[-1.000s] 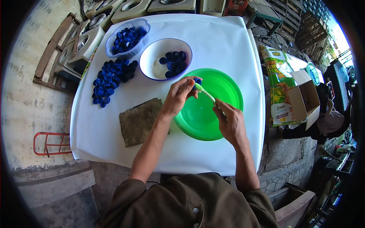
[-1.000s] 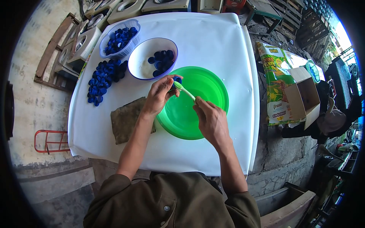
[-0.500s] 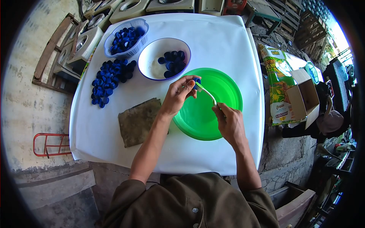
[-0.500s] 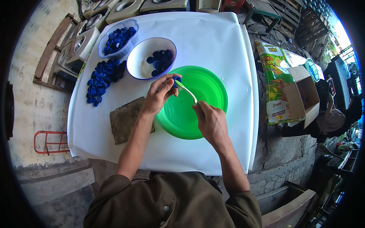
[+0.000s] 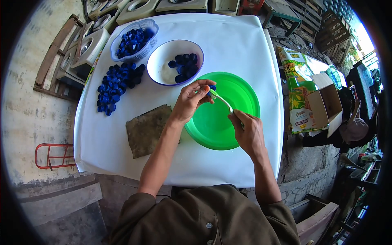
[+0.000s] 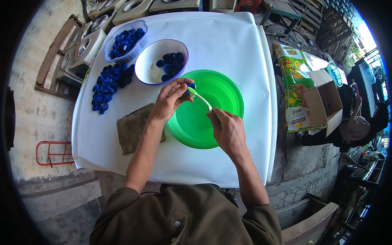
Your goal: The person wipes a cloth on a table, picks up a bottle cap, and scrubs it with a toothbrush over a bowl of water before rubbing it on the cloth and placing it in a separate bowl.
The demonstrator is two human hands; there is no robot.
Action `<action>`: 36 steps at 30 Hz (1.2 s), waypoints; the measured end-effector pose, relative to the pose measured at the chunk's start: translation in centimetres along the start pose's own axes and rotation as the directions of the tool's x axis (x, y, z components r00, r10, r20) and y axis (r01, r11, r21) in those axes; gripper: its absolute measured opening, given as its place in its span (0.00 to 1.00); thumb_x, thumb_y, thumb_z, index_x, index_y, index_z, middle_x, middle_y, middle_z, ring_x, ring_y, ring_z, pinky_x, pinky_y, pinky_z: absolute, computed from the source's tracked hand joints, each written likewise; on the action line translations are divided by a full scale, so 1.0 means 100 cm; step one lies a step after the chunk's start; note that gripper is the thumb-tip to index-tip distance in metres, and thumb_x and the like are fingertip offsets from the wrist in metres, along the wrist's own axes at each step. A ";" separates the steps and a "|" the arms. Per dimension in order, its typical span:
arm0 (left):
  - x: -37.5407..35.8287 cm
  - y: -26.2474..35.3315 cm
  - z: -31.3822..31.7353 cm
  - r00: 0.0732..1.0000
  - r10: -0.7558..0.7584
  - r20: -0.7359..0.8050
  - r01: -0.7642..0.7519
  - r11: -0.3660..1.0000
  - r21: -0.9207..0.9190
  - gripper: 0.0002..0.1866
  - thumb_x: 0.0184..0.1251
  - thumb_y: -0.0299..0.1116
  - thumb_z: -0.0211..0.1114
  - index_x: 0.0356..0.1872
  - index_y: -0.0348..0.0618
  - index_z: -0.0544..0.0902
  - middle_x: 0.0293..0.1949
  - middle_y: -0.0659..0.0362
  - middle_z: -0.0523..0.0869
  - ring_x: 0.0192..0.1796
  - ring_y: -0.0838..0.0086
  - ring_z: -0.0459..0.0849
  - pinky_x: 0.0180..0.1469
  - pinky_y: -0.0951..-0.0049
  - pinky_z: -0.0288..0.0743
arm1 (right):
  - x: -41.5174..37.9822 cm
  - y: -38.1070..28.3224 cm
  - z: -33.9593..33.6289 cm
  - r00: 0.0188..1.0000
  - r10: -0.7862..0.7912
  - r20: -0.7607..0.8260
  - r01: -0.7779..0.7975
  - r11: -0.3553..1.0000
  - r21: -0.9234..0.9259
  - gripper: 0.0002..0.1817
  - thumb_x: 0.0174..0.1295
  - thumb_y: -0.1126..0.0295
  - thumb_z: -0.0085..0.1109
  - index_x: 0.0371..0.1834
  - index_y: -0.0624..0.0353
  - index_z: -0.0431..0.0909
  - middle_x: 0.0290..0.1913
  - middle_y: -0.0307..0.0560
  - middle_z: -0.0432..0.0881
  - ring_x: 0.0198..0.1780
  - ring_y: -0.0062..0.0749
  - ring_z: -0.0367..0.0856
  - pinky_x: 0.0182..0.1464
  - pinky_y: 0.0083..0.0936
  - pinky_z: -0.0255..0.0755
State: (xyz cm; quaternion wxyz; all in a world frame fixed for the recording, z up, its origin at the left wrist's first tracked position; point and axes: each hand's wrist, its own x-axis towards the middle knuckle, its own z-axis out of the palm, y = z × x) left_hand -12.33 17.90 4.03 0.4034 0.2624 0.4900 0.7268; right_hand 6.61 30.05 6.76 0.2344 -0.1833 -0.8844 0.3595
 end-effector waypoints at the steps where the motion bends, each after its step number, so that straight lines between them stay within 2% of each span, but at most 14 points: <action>1: -0.001 0.000 0.000 1.000 -0.005 -0.001 0.005 1.000 -0.009 0.15 0.79 0.29 0.58 0.61 0.34 0.79 0.45 0.62 0.85 0.44 0.79 0.84 0.52 0.75 0.81 | 0.000 -0.001 -0.001 1.000 -0.002 0.004 0.002 1.000 0.022 0.09 0.69 0.70 0.63 0.39 0.68 0.82 0.29 0.60 0.83 0.28 0.56 0.82 0.30 0.42 0.72; 4: 0.000 0.001 0.002 1.000 -0.002 -0.008 0.002 1.000 -0.021 0.16 0.79 0.29 0.58 0.61 0.32 0.78 0.45 0.62 0.85 0.45 0.78 0.85 0.54 0.73 0.81 | 0.002 0.002 -0.002 0.999 0.035 -0.004 -0.035 0.999 -0.016 0.09 0.69 0.71 0.64 0.40 0.68 0.82 0.29 0.60 0.83 0.28 0.56 0.82 0.30 0.42 0.72; 7: 0.000 0.000 0.001 1.000 -0.016 -0.006 0.016 0.998 -0.065 0.15 0.78 0.29 0.60 0.60 0.35 0.81 0.47 0.62 0.84 0.44 0.80 0.84 0.53 0.76 0.83 | -0.002 -0.001 0.000 0.999 -0.015 0.032 0.015 1.000 -0.002 0.08 0.69 0.71 0.63 0.41 0.68 0.82 0.29 0.61 0.83 0.27 0.56 0.82 0.31 0.42 0.73; 10: -0.001 -0.003 -0.004 0.998 -0.017 0.061 0.019 0.999 -0.048 0.15 0.77 0.28 0.61 0.60 0.35 0.80 0.47 0.61 0.84 0.45 0.80 0.84 0.55 0.75 0.82 | 0.001 -0.002 -0.006 0.998 0.055 0.016 -0.056 0.998 0.038 0.08 0.69 0.71 0.63 0.41 0.68 0.83 0.29 0.60 0.83 0.28 0.56 0.82 0.31 0.42 0.72; 13: 0.001 0.000 -0.001 0.998 -0.033 0.058 0.036 0.998 -0.044 0.16 0.77 0.27 0.60 0.62 0.36 0.79 0.49 0.61 0.84 0.49 0.80 0.83 0.57 0.74 0.81 | 0.000 -0.001 -0.003 0.999 0.047 0.015 -0.046 0.998 -0.037 0.09 0.69 0.71 0.63 0.39 0.68 0.83 0.29 0.60 0.83 0.28 0.56 0.82 0.31 0.42 0.72; 16: 0.001 -0.004 -0.004 0.999 -0.007 0.051 0.011 0.997 -0.074 0.18 0.76 0.26 0.59 0.64 0.33 0.75 0.54 0.56 0.84 0.52 0.76 0.83 0.59 0.72 0.79 | -0.001 -0.005 -0.006 0.999 0.041 0.033 -0.042 0.999 0.008 0.09 0.68 0.71 0.64 0.39 0.68 0.83 0.29 0.60 0.83 0.28 0.56 0.81 0.31 0.42 0.72; 18: 0.000 -0.002 -0.004 0.998 0.005 0.068 -0.004 1.000 -0.012 0.18 0.77 0.26 0.59 0.64 0.34 0.76 0.55 0.55 0.84 0.52 0.77 0.83 0.58 0.72 0.79 | 0.002 -0.007 -0.014 0.995 0.090 0.047 -0.093 0.994 0.059 0.09 0.68 0.71 0.64 0.40 0.67 0.83 0.28 0.60 0.82 0.29 0.56 0.82 0.31 0.43 0.72; 19: -0.001 -0.001 -0.003 0.997 0.011 0.077 -0.012 1.000 0.018 0.17 0.77 0.26 0.59 0.63 0.34 0.76 0.56 0.54 0.84 0.52 0.77 0.83 0.57 0.73 0.79 | 0.003 -0.002 -0.013 0.999 0.051 0.017 -0.051 0.999 0.001 0.08 0.68 0.71 0.64 0.40 0.67 0.83 0.29 0.60 0.82 0.29 0.56 0.82 0.31 0.44 0.72; 23: 0.000 0.003 0.000 0.999 0.009 0.046 -0.007 0.999 -0.044 0.14 0.77 0.24 0.59 0.60 0.36 0.79 0.52 0.60 0.84 0.50 0.80 0.82 0.55 0.76 0.80 | -0.002 -0.002 -0.004 0.999 -0.027 0.021 0.028 0.999 -0.030 0.08 0.68 0.71 0.64 0.38 0.67 0.82 0.30 0.60 0.83 0.28 0.57 0.82 0.31 0.43 0.73; 26: -0.002 -0.003 -0.005 1.000 0.006 0.031 -0.003 0.997 -0.073 0.14 0.76 0.25 0.61 0.60 0.36 0.79 0.51 0.60 0.84 0.49 0.81 0.82 0.54 0.76 0.81 | 0.001 -0.009 -0.011 0.996 0.077 0.048 -0.081 0.993 0.081 0.08 0.68 0.71 0.63 0.37 0.67 0.81 0.29 0.60 0.83 0.30 0.57 0.82 0.32 0.44 0.73; 31: -0.002 0.003 0.003 1.000 0.016 -0.004 -0.016 0.997 -0.072 0.19 0.75 0.25 0.62 0.64 0.33 0.76 0.52 0.58 0.85 0.51 0.79 0.84 0.61 0.72 0.81 | -0.001 -0.003 -0.007 0.999 0.015 0.046 -0.014 1.000 -0.019 0.09 0.68 0.71 0.64 0.39 0.68 0.84 0.31 0.61 0.84 0.29 0.56 0.83 0.31 0.41 0.74; 34: -0.002 -0.003 -0.007 0.997 0.012 0.083 -0.006 0.998 -0.068 0.20 0.74 0.24 0.62 0.64 0.33 0.77 0.50 0.59 0.85 0.51 0.79 0.84 0.63 0.71 0.81 | 0.000 -0.003 -0.013 0.994 0.085 0.062 -0.092 0.988 0.120 0.09 0.68 0.71 0.64 0.39 0.69 0.83 0.31 0.61 0.84 0.30 0.57 0.83 0.33 0.42 0.75; 35: -0.002 -0.005 -0.008 0.996 0.005 0.087 0.000 0.998 -0.059 0.20 0.74 0.23 0.62 0.64 0.33 0.77 0.50 0.59 0.85 0.52 0.79 0.84 0.63 0.71 0.81 | 0.004 -0.005 -0.018 0.980 0.162 0.117 -0.172 0.982 0.081 0.09 0.67 0.71 0.66 0.39 0.69 0.83 0.31 0.62 0.84 0.31 0.57 0.84 0.33 0.42 0.75; 36: -0.002 -0.001 -0.005 0.996 -0.002 0.091 0.007 0.999 -0.052 0.20 0.73 0.23 0.62 0.64 0.32 0.77 0.50 0.59 0.85 0.52 0.79 0.84 0.63 0.71 0.80 | 0.003 -0.003 -0.016 0.988 0.129 0.087 -0.134 0.989 0.064 0.09 0.67 0.72 0.66 0.39 0.70 0.83 0.31 0.62 0.84 0.30 0.56 0.84 0.32 0.41 0.75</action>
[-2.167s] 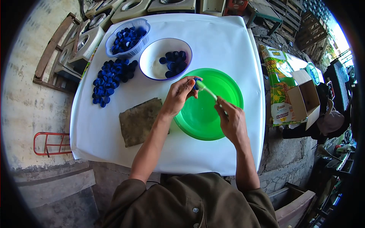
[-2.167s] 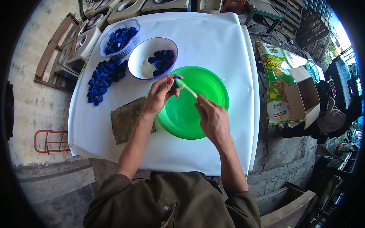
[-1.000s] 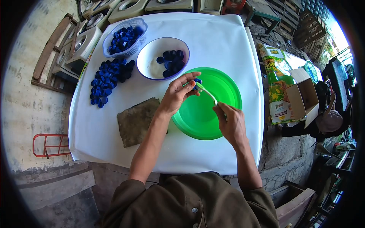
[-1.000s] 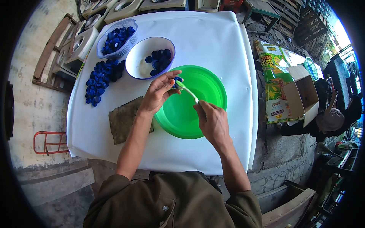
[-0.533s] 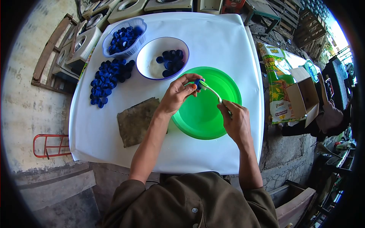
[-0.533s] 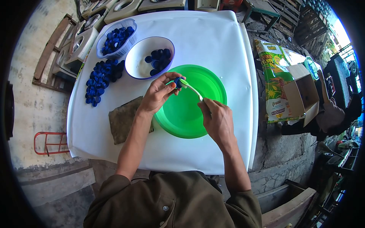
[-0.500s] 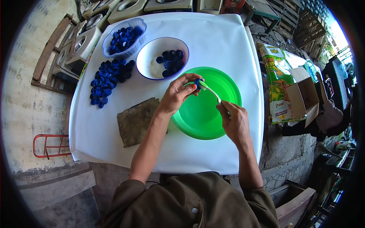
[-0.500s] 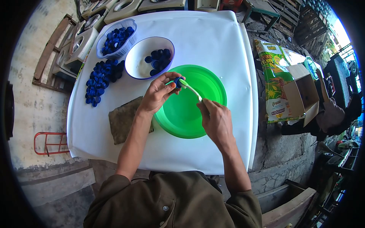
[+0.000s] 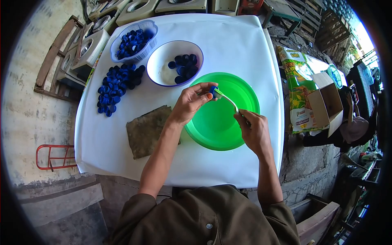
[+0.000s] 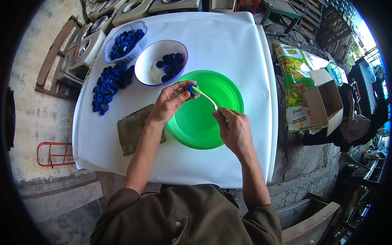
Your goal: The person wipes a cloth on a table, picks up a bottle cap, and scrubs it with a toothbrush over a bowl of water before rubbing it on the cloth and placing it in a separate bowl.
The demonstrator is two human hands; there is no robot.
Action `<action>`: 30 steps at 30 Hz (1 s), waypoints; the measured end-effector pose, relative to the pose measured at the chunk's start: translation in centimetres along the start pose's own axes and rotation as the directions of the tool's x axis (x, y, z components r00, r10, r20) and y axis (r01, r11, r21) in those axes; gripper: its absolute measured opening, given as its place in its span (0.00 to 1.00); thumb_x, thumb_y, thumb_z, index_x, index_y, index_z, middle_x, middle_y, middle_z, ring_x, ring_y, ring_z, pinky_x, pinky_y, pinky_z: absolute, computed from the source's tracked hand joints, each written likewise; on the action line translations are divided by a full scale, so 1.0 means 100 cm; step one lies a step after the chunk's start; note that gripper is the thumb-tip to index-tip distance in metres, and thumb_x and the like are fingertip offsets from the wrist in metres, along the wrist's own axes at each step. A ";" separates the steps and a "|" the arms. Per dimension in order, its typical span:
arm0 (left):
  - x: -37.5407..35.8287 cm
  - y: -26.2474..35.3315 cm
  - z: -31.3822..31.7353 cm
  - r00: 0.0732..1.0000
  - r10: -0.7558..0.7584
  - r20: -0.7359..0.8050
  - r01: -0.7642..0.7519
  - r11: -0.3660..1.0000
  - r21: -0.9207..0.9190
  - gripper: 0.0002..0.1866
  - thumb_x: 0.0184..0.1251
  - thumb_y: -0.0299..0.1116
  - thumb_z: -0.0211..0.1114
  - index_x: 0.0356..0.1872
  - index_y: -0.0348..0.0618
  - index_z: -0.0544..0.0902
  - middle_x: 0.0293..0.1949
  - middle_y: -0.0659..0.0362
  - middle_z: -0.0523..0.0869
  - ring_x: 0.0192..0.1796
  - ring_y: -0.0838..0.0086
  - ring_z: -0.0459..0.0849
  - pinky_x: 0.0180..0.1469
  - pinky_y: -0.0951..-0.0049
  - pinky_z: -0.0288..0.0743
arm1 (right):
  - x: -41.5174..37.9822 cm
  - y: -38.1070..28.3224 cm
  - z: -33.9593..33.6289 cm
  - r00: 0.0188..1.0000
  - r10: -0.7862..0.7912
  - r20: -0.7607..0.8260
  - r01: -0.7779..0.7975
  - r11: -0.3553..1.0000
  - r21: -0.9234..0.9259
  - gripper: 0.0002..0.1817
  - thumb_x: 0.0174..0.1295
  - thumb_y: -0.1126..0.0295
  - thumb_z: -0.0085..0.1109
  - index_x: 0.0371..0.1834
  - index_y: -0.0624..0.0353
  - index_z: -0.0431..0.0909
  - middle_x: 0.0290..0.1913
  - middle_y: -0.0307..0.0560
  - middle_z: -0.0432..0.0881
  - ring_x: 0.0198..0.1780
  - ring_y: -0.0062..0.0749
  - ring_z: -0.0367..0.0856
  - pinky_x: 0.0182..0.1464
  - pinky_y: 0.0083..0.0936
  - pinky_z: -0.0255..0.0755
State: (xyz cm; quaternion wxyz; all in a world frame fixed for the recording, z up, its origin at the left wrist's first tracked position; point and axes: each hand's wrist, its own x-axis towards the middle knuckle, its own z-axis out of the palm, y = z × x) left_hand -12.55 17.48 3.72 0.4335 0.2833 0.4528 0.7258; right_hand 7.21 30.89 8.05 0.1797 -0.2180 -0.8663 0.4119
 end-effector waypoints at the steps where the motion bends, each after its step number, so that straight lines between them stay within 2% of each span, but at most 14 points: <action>1: 0.000 0.002 0.002 1.000 -0.006 0.004 0.006 1.000 0.007 0.20 0.73 0.23 0.62 0.64 0.32 0.78 0.50 0.59 0.85 0.52 0.79 0.84 0.63 0.72 0.80 | -0.001 0.004 0.004 0.999 -0.037 -0.029 0.037 0.999 -0.021 0.09 0.66 0.72 0.66 0.39 0.70 0.84 0.31 0.62 0.84 0.29 0.54 0.85 0.32 0.40 0.75; 3: 0.002 -0.003 -0.001 1.000 0.005 -0.007 -0.005 1.000 -0.001 0.20 0.73 0.23 0.63 0.64 0.32 0.77 0.51 0.58 0.85 0.51 0.79 0.84 0.61 0.72 0.80 | -0.004 0.002 0.007 0.991 -0.119 -0.055 0.118 0.993 -0.028 0.09 0.67 0.72 0.66 0.39 0.70 0.84 0.30 0.61 0.84 0.27 0.53 0.85 0.30 0.39 0.75; 6: 0.001 -0.002 -0.004 1.000 0.010 0.024 -0.011 0.999 0.052 0.21 0.73 0.25 0.64 0.64 0.32 0.77 0.52 0.57 0.85 0.51 0.79 0.84 0.60 0.73 0.80 | -0.003 0.000 -0.001 0.999 -0.032 -0.017 0.033 0.999 0.037 0.09 0.68 0.72 0.65 0.40 0.70 0.83 0.30 0.61 0.84 0.30 0.57 0.83 0.32 0.41 0.75; 7: 0.001 -0.001 -0.004 0.999 0.009 0.043 -0.012 0.997 0.081 0.21 0.73 0.25 0.65 0.64 0.32 0.77 0.52 0.57 0.85 0.51 0.78 0.84 0.59 0.73 0.80 | 0.000 -0.003 -0.006 1.000 0.028 0.011 -0.028 1.000 -0.006 0.09 0.67 0.71 0.65 0.40 0.69 0.83 0.31 0.61 0.84 0.31 0.58 0.84 0.33 0.42 0.75; 11: 0.004 -0.004 -0.003 0.999 0.038 0.006 -0.038 0.999 0.000 0.21 0.72 0.26 0.66 0.63 0.32 0.77 0.52 0.56 0.85 0.50 0.77 0.84 0.58 0.73 0.81 | -0.004 0.003 0.007 0.992 -0.117 -0.051 0.114 0.991 -0.073 0.09 0.67 0.71 0.67 0.40 0.70 0.84 0.32 0.61 0.85 0.29 0.54 0.85 0.32 0.41 0.75; 14: 0.000 -0.003 -0.003 1.000 0.025 -0.020 -0.025 1.000 -0.011 0.21 0.71 0.24 0.65 0.63 0.33 0.77 0.52 0.57 0.84 0.50 0.77 0.84 0.58 0.74 0.81 | -0.004 0.001 0.003 0.997 -0.070 -0.038 0.072 0.995 0.064 0.09 0.67 0.71 0.65 0.39 0.69 0.83 0.32 0.61 0.85 0.30 0.56 0.84 0.33 0.42 0.75; 15: 0.000 -0.003 -0.001 0.999 0.029 -0.019 -0.029 0.999 -0.016 0.20 0.70 0.23 0.65 0.63 0.33 0.77 0.52 0.57 0.83 0.50 0.78 0.84 0.58 0.74 0.81 | -0.001 -0.005 -0.005 0.999 0.027 0.037 -0.028 0.999 0.031 0.09 0.67 0.71 0.65 0.39 0.69 0.83 0.32 0.62 0.85 0.31 0.57 0.85 0.34 0.42 0.76; 18: -0.001 0.001 0.003 0.998 0.053 -0.035 -0.053 0.999 -0.002 0.18 0.69 0.22 0.64 0.59 0.34 0.78 0.50 0.59 0.82 0.50 0.79 0.83 0.58 0.75 0.79 | 0.000 -0.001 -0.002 1.000 -0.020 -0.017 0.019 0.996 -0.084 0.09 0.67 0.71 0.65 0.41 0.69 0.85 0.34 0.63 0.85 0.31 0.56 0.86 0.35 0.41 0.76; 19: 0.000 0.002 0.004 0.997 0.063 -0.042 -0.063 0.998 0.009 0.17 0.69 0.21 0.64 0.58 0.34 0.79 0.48 0.60 0.82 0.50 0.79 0.82 0.58 0.76 0.79 | -0.003 0.000 -0.001 0.998 -0.060 0.002 0.060 0.995 -0.078 0.10 0.68 0.70 0.65 0.42 0.68 0.85 0.34 0.63 0.86 0.32 0.56 0.86 0.35 0.41 0.77; 22: -0.001 0.004 0.006 0.994 0.090 -0.055 -0.088 0.995 0.037 0.16 0.69 0.21 0.65 0.57 0.35 0.78 0.49 0.60 0.81 0.50 0.79 0.81 0.59 0.76 0.77 | -0.003 -0.001 -0.003 0.999 -0.046 -0.006 0.046 0.999 0.027 0.10 0.67 0.70 0.65 0.39 0.69 0.84 0.34 0.62 0.86 0.32 0.58 0.85 0.35 0.43 0.76; 23: 0.000 0.001 0.005 0.990 0.108 -0.091 -0.105 0.994 0.039 0.17 0.68 0.21 0.64 0.58 0.35 0.78 0.51 0.59 0.80 0.51 0.78 0.81 0.60 0.74 0.77 | 0.000 -0.003 -0.011 0.998 0.028 0.051 -0.026 0.999 -0.027 0.10 0.67 0.70 0.64 0.41 0.69 0.83 0.34 0.64 0.86 0.34 0.60 0.85 0.36 0.46 0.76; 26: 0.002 -0.003 0.002 0.975 0.151 -0.166 -0.147 0.989 0.035 0.19 0.67 0.19 0.62 0.60 0.34 0.76 0.54 0.56 0.80 0.55 0.75 0.81 0.63 0.71 0.77 | 0.005 0.002 -0.015 0.997 0.027 0.073 -0.012 0.981 -0.191 0.10 0.67 0.71 0.63 0.44 0.70 0.81 0.33 0.65 0.85 0.34 0.59 0.86 0.37 0.47 0.76; 27: 0.002 -0.002 0.003 0.973 0.158 -0.166 -0.156 0.987 0.022 0.20 0.67 0.19 0.62 0.60 0.34 0.76 0.54 0.56 0.80 0.55 0.73 0.81 0.64 0.70 0.77 | 0.005 -0.001 -0.015 0.987 0.099 0.127 -0.057 0.951 -0.304 0.08 0.67 0.73 0.59 0.44 0.68 0.80 0.31 0.63 0.84 0.33 0.58 0.85 0.37 0.48 0.76; 30: 0.000 -0.003 0.003 0.981 0.139 -0.138 -0.139 0.990 0.014 0.22 0.68 0.19 0.62 0.63 0.33 0.75 0.54 0.54 0.82 0.58 0.70 0.82 0.67 0.68 0.76 | 0.004 0.015 0.003 0.991 -0.037 0.132 0.094 0.884 -0.458 0.07 0.66 0.75 0.57 0.42 0.66 0.80 0.30 0.59 0.83 0.32 0.57 0.84 0.37 0.48 0.77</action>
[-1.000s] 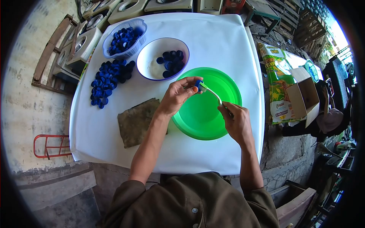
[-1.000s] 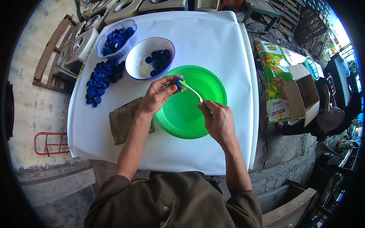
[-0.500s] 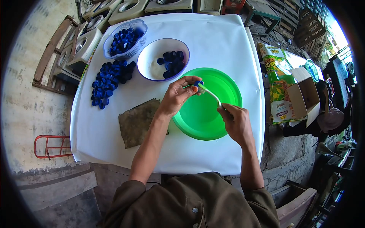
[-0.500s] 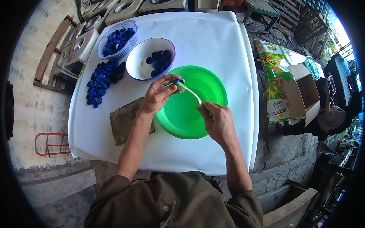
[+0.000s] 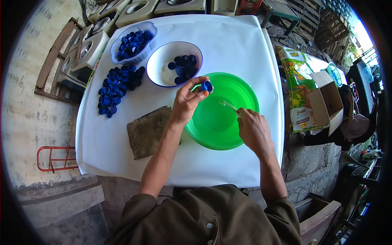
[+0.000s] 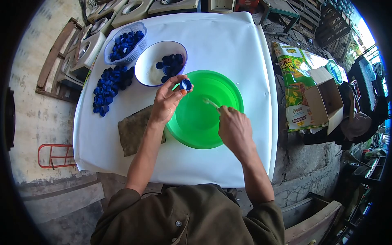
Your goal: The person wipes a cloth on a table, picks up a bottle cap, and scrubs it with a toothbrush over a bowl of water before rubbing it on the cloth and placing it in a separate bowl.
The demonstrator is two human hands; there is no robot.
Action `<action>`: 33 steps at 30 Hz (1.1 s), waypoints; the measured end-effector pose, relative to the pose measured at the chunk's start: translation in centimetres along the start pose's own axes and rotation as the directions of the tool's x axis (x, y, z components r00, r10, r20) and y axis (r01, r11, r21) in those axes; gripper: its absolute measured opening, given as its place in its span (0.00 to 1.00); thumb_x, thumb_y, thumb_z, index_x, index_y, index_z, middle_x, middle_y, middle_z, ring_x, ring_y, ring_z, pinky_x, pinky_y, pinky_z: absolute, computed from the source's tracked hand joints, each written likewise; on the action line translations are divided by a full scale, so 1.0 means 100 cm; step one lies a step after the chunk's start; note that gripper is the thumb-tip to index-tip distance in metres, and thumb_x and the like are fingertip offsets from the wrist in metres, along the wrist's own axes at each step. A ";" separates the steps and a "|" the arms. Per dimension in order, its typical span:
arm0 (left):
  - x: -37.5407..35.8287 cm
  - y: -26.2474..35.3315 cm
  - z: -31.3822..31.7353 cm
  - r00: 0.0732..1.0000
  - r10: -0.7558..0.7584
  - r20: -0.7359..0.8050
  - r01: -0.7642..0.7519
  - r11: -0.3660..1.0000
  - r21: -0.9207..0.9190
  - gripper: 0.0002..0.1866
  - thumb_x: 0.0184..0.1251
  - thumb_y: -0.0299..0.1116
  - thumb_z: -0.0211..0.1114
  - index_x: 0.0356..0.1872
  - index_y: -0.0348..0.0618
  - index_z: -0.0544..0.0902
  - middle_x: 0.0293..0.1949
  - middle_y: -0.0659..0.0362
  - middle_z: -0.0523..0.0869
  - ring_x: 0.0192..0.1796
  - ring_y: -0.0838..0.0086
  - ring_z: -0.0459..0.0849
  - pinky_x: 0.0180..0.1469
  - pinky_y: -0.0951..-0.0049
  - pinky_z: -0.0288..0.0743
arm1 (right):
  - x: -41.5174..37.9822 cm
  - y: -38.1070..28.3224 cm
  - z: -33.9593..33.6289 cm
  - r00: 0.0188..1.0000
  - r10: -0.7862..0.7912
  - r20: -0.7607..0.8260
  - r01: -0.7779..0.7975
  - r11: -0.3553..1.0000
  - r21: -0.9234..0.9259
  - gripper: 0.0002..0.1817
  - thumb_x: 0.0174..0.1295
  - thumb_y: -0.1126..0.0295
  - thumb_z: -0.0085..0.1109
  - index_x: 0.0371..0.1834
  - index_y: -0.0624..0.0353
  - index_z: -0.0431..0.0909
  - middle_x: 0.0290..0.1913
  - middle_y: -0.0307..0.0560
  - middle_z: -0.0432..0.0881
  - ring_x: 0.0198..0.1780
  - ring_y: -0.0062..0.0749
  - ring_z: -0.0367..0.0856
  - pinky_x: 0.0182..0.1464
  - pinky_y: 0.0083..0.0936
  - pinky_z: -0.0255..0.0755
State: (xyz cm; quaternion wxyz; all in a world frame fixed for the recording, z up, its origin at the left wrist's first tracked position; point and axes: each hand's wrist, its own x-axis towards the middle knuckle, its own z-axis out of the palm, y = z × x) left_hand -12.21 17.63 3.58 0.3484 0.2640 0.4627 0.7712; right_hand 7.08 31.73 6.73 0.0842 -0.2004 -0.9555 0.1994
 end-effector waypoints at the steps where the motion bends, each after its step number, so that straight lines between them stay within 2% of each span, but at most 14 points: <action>1: 0.000 0.000 -0.001 1.000 -0.009 0.013 0.009 1.000 0.006 0.23 0.68 0.19 0.62 0.64 0.32 0.75 0.55 0.53 0.82 0.59 0.69 0.82 0.68 0.67 0.76 | 0.000 -0.003 0.005 1.000 0.015 0.003 -0.014 0.999 -0.035 0.06 0.65 0.76 0.56 0.40 0.65 0.82 0.31 0.58 0.82 0.33 0.56 0.84 0.37 0.47 0.78; 4: 0.000 -0.001 -0.004 0.999 0.014 0.033 -0.015 0.999 0.048 0.24 0.68 0.19 0.62 0.66 0.32 0.74 0.58 0.51 0.83 0.60 0.67 0.83 0.69 0.65 0.76 | 0.002 -0.006 0.006 0.991 0.003 0.133 0.009 0.996 -0.088 0.06 0.64 0.75 0.57 0.34 0.65 0.83 0.31 0.59 0.83 0.33 0.56 0.85 0.37 0.47 0.78; 5: 0.000 -0.001 -0.004 0.999 0.022 0.040 -0.024 0.999 0.049 0.24 0.68 0.20 0.62 0.66 0.32 0.74 0.58 0.51 0.83 0.60 0.67 0.84 0.69 0.65 0.76 | 0.002 -0.003 0.004 0.987 0.003 0.162 -0.002 1.000 -0.005 0.07 0.63 0.74 0.59 0.32 0.65 0.84 0.32 0.60 0.85 0.34 0.57 0.85 0.39 0.48 0.78; 8: 0.002 -0.002 -0.004 0.998 0.032 0.054 -0.034 0.999 0.038 0.24 0.69 0.20 0.62 0.65 0.32 0.74 0.59 0.50 0.83 0.59 0.67 0.84 0.68 0.64 0.77 | 0.003 -0.002 -0.018 0.977 0.002 0.214 -0.050 0.975 0.216 0.08 0.62 0.73 0.62 0.37 0.66 0.86 0.35 0.60 0.86 0.36 0.59 0.85 0.42 0.48 0.78; 9: 0.002 -0.001 -0.003 0.998 0.031 0.051 -0.032 0.999 0.028 0.23 0.69 0.20 0.62 0.65 0.32 0.74 0.59 0.50 0.83 0.59 0.67 0.84 0.68 0.64 0.77 | 0.003 -0.002 -0.026 0.975 0.049 0.219 -0.100 0.969 0.228 0.10 0.62 0.72 0.64 0.42 0.66 0.86 0.37 0.60 0.88 0.38 0.58 0.86 0.45 0.47 0.78; 13: 0.003 0.000 -0.003 0.998 0.021 0.057 -0.022 1.000 0.002 0.23 0.69 0.21 0.62 0.65 0.32 0.75 0.59 0.50 0.83 0.57 0.68 0.85 0.66 0.64 0.79 | -0.007 -0.001 -0.041 0.993 0.117 0.024 -0.119 0.934 0.336 0.13 0.61 0.73 0.67 0.47 0.67 0.86 0.39 0.61 0.88 0.38 0.55 0.88 0.45 0.42 0.79; 16: 0.002 -0.003 -0.004 0.998 -0.014 0.068 0.014 1.000 -0.007 0.23 0.70 0.22 0.63 0.66 0.32 0.75 0.59 0.49 0.83 0.55 0.71 0.85 0.65 0.65 0.80 | -0.007 -0.010 -0.049 0.988 0.142 -0.065 -0.105 0.912 0.395 0.13 0.61 0.74 0.67 0.47 0.68 0.85 0.40 0.61 0.88 0.38 0.53 0.88 0.43 0.39 0.80; 20: 0.000 0.000 -0.005 0.989 -0.051 0.140 0.048 0.999 0.026 0.24 0.69 0.21 0.63 0.66 0.33 0.75 0.60 0.49 0.82 0.53 0.74 0.85 0.63 0.68 0.81 | 0.000 -0.014 -0.037 0.986 0.072 -0.149 -0.015 0.935 0.354 0.13 0.62 0.74 0.68 0.48 0.66 0.85 0.40 0.58 0.87 0.35 0.52 0.87 0.39 0.40 0.79; 24: -0.001 0.000 -0.001 0.995 0.010 0.101 -0.011 1.000 0.008 0.23 0.68 0.20 0.63 0.64 0.33 0.76 0.61 0.50 0.82 0.51 0.75 0.84 0.60 0.71 0.81 | -0.005 -0.014 -0.019 0.988 0.022 -0.151 0.062 0.844 0.533 0.13 0.62 0.76 0.68 0.50 0.66 0.86 0.38 0.58 0.87 0.32 0.50 0.87 0.36 0.39 0.78; 27: -0.004 0.006 0.003 0.995 0.019 0.095 -0.025 0.998 0.056 0.21 0.67 0.20 0.65 0.62 0.33 0.78 0.62 0.51 0.81 0.50 0.76 0.83 0.59 0.72 0.81 | -0.001 -0.014 -0.025 0.987 0.143 -0.072 -0.085 0.850 0.519 0.13 0.63 0.76 0.68 0.49 0.68 0.86 0.38 0.60 0.87 0.33 0.49 0.87 0.37 0.37 0.79; 30: -0.002 0.004 0.004 0.995 0.031 0.095 -0.040 0.994 0.100 0.21 0.66 0.20 0.67 0.60 0.35 0.79 0.59 0.53 0.82 0.50 0.77 0.83 0.58 0.73 0.80 | -0.007 -0.008 -0.002 0.985 0.034 -0.168 0.068 0.821 0.567 0.13 0.64 0.77 0.67 0.50 0.70 0.85 0.37 0.60 0.87 0.31 0.46 0.86 0.36 0.34 0.79; 31: -0.003 0.004 0.003 0.995 0.035 0.090 -0.045 0.993 0.113 0.21 0.65 0.21 0.67 0.60 0.35 0.80 0.57 0.54 0.83 0.50 0.77 0.83 0.58 0.74 0.80 | -0.009 -0.010 -0.003 0.996 0.066 -0.067 -0.009 0.780 0.626 0.12 0.66 0.76 0.66 0.50 0.72 0.84 0.35 0.59 0.87 0.30 0.40 0.85 0.36 0.30 0.78; 33: -0.004 0.003 0.002 0.995 0.010 0.100 -0.027 0.986 0.166 0.20 0.66 0.21 0.66 0.59 0.35 0.81 0.53 0.56 0.83 0.50 0.76 0.83 0.57 0.73 0.80 | -0.011 0.001 -0.002 0.989 0.124 0.075 -0.139 0.673 0.726 0.12 0.67 0.75 0.65 0.51 0.72 0.84 0.35 0.59 0.87 0.30 0.36 0.84 0.36 0.29 0.78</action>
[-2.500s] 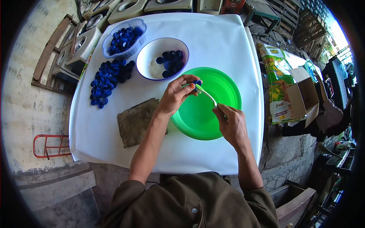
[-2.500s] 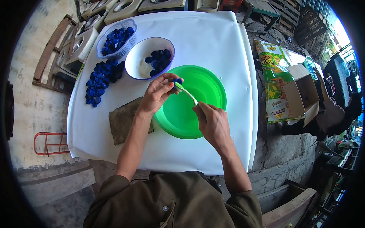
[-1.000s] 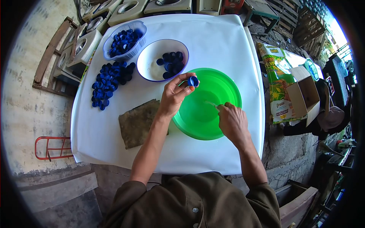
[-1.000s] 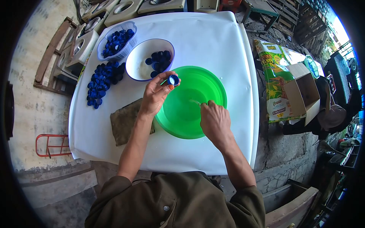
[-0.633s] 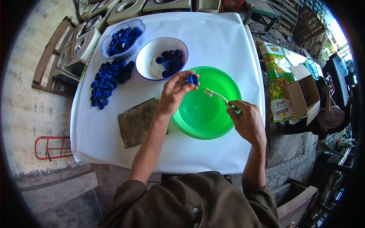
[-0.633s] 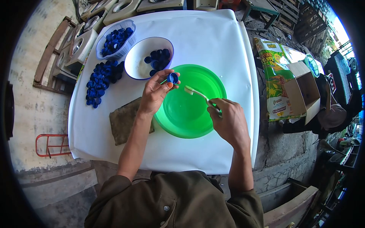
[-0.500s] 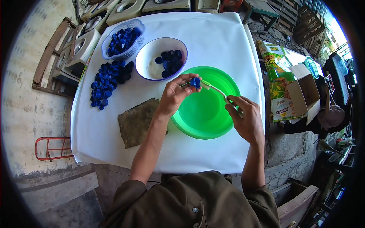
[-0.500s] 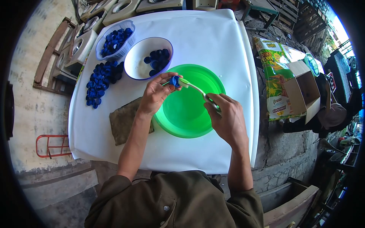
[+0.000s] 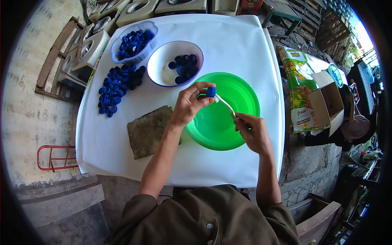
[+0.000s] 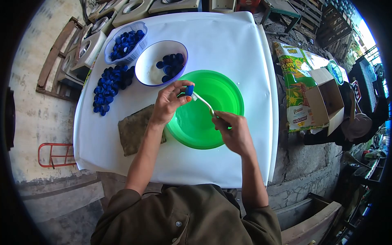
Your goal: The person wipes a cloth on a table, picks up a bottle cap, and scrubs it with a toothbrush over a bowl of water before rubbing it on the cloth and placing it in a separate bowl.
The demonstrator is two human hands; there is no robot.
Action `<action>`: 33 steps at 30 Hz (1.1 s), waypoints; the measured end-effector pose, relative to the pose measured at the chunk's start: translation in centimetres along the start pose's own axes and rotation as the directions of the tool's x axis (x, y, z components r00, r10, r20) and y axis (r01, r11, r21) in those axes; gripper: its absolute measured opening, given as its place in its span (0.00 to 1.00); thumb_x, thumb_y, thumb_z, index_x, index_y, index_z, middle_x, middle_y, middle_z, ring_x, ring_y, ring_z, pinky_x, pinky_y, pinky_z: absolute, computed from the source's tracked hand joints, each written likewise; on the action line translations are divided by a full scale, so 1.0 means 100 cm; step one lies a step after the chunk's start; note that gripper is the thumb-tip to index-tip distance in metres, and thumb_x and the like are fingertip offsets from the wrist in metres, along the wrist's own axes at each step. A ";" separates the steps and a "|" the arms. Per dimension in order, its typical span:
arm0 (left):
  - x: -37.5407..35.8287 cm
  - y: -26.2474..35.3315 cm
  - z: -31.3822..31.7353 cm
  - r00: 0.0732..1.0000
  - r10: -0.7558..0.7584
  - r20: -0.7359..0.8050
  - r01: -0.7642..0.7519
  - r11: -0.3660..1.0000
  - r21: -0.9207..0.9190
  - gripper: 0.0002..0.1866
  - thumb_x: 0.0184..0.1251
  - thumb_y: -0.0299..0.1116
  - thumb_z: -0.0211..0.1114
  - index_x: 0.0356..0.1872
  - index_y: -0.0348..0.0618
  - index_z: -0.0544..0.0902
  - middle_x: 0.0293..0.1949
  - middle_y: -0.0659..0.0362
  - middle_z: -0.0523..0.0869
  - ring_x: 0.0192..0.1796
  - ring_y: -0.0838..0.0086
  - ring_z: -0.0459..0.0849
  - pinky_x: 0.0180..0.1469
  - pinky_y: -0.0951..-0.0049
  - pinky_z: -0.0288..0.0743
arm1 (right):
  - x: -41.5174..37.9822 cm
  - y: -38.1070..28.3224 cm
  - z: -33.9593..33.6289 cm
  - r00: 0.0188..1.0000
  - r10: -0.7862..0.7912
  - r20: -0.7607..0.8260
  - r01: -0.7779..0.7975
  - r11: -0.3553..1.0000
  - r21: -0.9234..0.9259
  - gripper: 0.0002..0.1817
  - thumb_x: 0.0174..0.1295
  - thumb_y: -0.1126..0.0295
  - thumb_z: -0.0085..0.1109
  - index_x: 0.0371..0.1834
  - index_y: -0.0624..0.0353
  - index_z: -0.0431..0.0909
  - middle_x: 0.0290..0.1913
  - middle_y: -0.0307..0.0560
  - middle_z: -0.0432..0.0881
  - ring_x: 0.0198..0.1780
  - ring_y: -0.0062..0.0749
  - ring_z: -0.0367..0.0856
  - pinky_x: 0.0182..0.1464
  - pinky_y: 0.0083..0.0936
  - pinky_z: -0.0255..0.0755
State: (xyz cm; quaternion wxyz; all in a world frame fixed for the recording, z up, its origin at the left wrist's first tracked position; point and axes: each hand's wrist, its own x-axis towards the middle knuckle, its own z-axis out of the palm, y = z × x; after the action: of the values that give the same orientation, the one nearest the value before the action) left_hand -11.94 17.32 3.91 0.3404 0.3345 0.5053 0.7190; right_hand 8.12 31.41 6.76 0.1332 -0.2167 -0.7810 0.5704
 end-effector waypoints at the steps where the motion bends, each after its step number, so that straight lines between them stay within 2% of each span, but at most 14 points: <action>1: -0.001 0.000 0.000 1.000 -0.012 0.006 0.012 1.000 0.025 0.20 0.66 0.21 0.65 0.59 0.34 0.82 0.51 0.58 0.83 0.50 0.76 0.83 0.56 0.73 0.80 | 0.000 0.005 -0.005 0.997 0.070 0.035 -0.072 0.995 0.067 0.12 0.68 0.75 0.65 0.51 0.72 0.84 0.34 0.59 0.87 0.29 0.35 0.84 0.36 0.29 0.78; 2: -0.001 0.001 0.001 1.000 -0.021 -0.007 0.021 0.999 0.042 0.20 0.66 0.21 0.65 0.59 0.34 0.82 0.50 0.58 0.83 0.49 0.76 0.83 0.56 0.73 0.80 | 0.000 0.007 -0.010 0.991 0.133 0.031 -0.135 0.987 0.085 0.13 0.69 0.74 0.65 0.52 0.70 0.84 0.35 0.58 0.87 0.30 0.32 0.84 0.37 0.29 0.78; 5: 0.001 0.003 0.004 0.999 -0.027 -0.045 0.030 0.996 0.083 0.20 0.67 0.23 0.65 0.60 0.35 0.81 0.49 0.59 0.83 0.48 0.78 0.82 0.55 0.74 0.79 | 0.001 0.002 -0.013 0.997 -0.037 -0.073 0.021 0.979 -0.205 0.13 0.68 0.73 0.65 0.53 0.68 0.85 0.37 0.59 0.88 0.31 0.36 0.86 0.37 0.30 0.78; 6: 0.001 0.002 0.004 0.998 -0.020 -0.059 0.025 0.996 0.087 0.19 0.68 0.25 0.66 0.60 0.35 0.81 0.49 0.59 0.83 0.48 0.79 0.81 0.55 0.75 0.78 | 0.001 -0.010 -0.012 0.995 -0.050 -0.084 0.019 0.943 -0.332 0.13 0.66 0.74 0.65 0.52 0.66 0.85 0.39 0.58 0.88 0.35 0.44 0.87 0.39 0.35 0.79; 9: 0.002 0.001 0.005 0.997 0.024 -0.071 -0.014 0.991 0.130 0.19 0.71 0.27 0.65 0.61 0.36 0.81 0.50 0.60 0.82 0.47 0.80 0.80 0.55 0.77 0.77 | 0.000 -0.014 -0.005 0.993 -0.108 -0.044 0.057 0.773 -0.632 0.12 0.64 0.76 0.62 0.50 0.63 0.85 0.39 0.56 0.86 0.38 0.51 0.86 0.41 0.42 0.79; 10: 0.002 0.001 0.005 0.997 0.042 -0.071 -0.031 0.988 0.151 0.19 0.72 0.27 0.64 0.62 0.36 0.80 0.50 0.60 0.81 0.46 0.80 0.80 0.56 0.77 0.76 | 0.000 -0.010 -0.001 0.989 -0.146 -0.034 0.084 0.730 -0.678 0.13 0.61 0.78 0.59 0.49 0.62 0.84 0.37 0.54 0.83 0.40 0.52 0.85 0.42 0.44 0.79; 13: 0.001 0.002 0.001 0.999 0.010 -0.040 -0.003 0.984 0.179 0.19 0.73 0.27 0.62 0.64 0.36 0.79 0.51 0.60 0.81 0.47 0.80 0.80 0.57 0.77 0.75 | 0.002 -0.007 0.009 0.996 -0.070 0.060 0.090 0.625 -0.775 0.12 0.60 0.78 0.59 0.46 0.62 0.85 0.37 0.55 0.83 0.39 0.51 0.85 0.41 0.44 0.79; 17: 0.002 -0.001 0.000 0.999 -0.015 -0.033 0.018 0.997 0.075 0.19 0.75 0.26 0.61 0.64 0.35 0.78 0.50 0.60 0.82 0.47 0.79 0.81 0.59 0.76 0.76 | 0.003 -0.011 0.006 0.981 0.026 0.192 0.128 0.660 -0.740 0.09 0.59 0.77 0.59 0.40 0.65 0.86 0.36 0.57 0.84 0.40 0.54 0.85 0.39 0.46 0.78; 18: 0.002 -0.001 0.000 0.999 -0.024 -0.037 0.025 0.999 0.026 0.18 0.75 0.26 0.61 0.63 0.34 0.79 0.50 0.59 0.82 0.48 0.79 0.81 0.59 0.75 0.76 | 0.004 -0.009 0.002 0.971 0.063 0.232 0.123 0.699 -0.704 0.08 0.60 0.76 0.60 0.39 0.66 0.86 0.36 0.58 0.85 0.39 0.57 0.85 0.42 0.47 0.78; 21: 0.003 -0.007 -0.004 0.999 0.001 -0.038 -0.003 0.997 -0.072 0.17 0.77 0.28 0.60 0.62 0.33 0.79 0.51 0.59 0.84 0.51 0.76 0.83 0.61 0.72 0.78 | 0.003 -0.015 -0.010 0.976 0.005 0.216 0.124 0.806 -0.579 0.10 0.59 0.76 0.66 0.44 0.65 0.87 0.43 0.58 0.88 0.40 0.55 0.87 0.44 0.43 0.80; 24: 0.005 -0.012 -0.008 0.999 0.032 -0.022 -0.034 0.992 -0.124 0.16 0.78 0.30 0.60 0.61 0.34 0.79 0.52 0.57 0.85 0.55 0.73 0.84 0.62 0.68 0.78 | -0.002 -0.013 -0.017 0.990 -0.069 0.125 0.117 0.894 -0.433 0.12 0.61 0.77 0.66 0.47 0.68 0.84 0.42 0.59 0.88 0.38 0.50 0.88 0.42 0.39 0.80; 27: 0.004 -0.012 -0.007 0.999 0.030 -0.030 -0.034 0.985 -0.168 0.16 0.79 0.32 0.60 0.61 0.34 0.78 0.53 0.56 0.85 0.56 0.72 0.84 0.62 0.66 0.78 | -0.008 -0.025 -0.018 0.999 0.037 -0.003 -0.036 0.954 -0.298 0.11 0.62 0.78 0.64 0.47 0.70 0.82 0.44 0.63 0.87 0.45 0.58 0.87 0.49 0.42 0.78; 31: 0.004 -0.005 0.001 0.998 -0.047 -0.035 0.036 0.964 -0.265 0.16 0.80 0.32 0.58 0.61 0.34 0.78 0.54 0.55 0.84 0.56 0.71 0.84 0.63 0.64 0.78 | -0.014 -0.033 -0.003 0.988 -0.071 -0.137 0.034 0.966 -0.257 0.11 0.64 0.78 0.63 0.48 0.71 0.81 0.43 0.62 0.87 0.42 0.55 0.88 0.43 0.38 0.81; 33: 0.004 -0.005 0.003 0.998 -0.041 -0.038 0.029 0.961 -0.275 0.16 0.80 0.32 0.58 0.61 0.34 0.78 0.54 0.55 0.84 0.56 0.71 0.84 0.64 0.64 0.78 | -0.016 -0.030 0.012 0.964 -0.173 -0.203 0.119 0.960 -0.252 0.12 0.66 0.77 0.64 0.50 0.71 0.81 0.42 0.61 0.86 0.38 0.53 0.87 0.39 0.37 0.80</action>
State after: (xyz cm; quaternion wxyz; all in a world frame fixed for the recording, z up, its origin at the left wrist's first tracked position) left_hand -11.79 17.90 3.59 0.3851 0.2594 0.4139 0.7830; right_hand 8.43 28.87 9.26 0.2352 -0.2351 -0.8376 0.4334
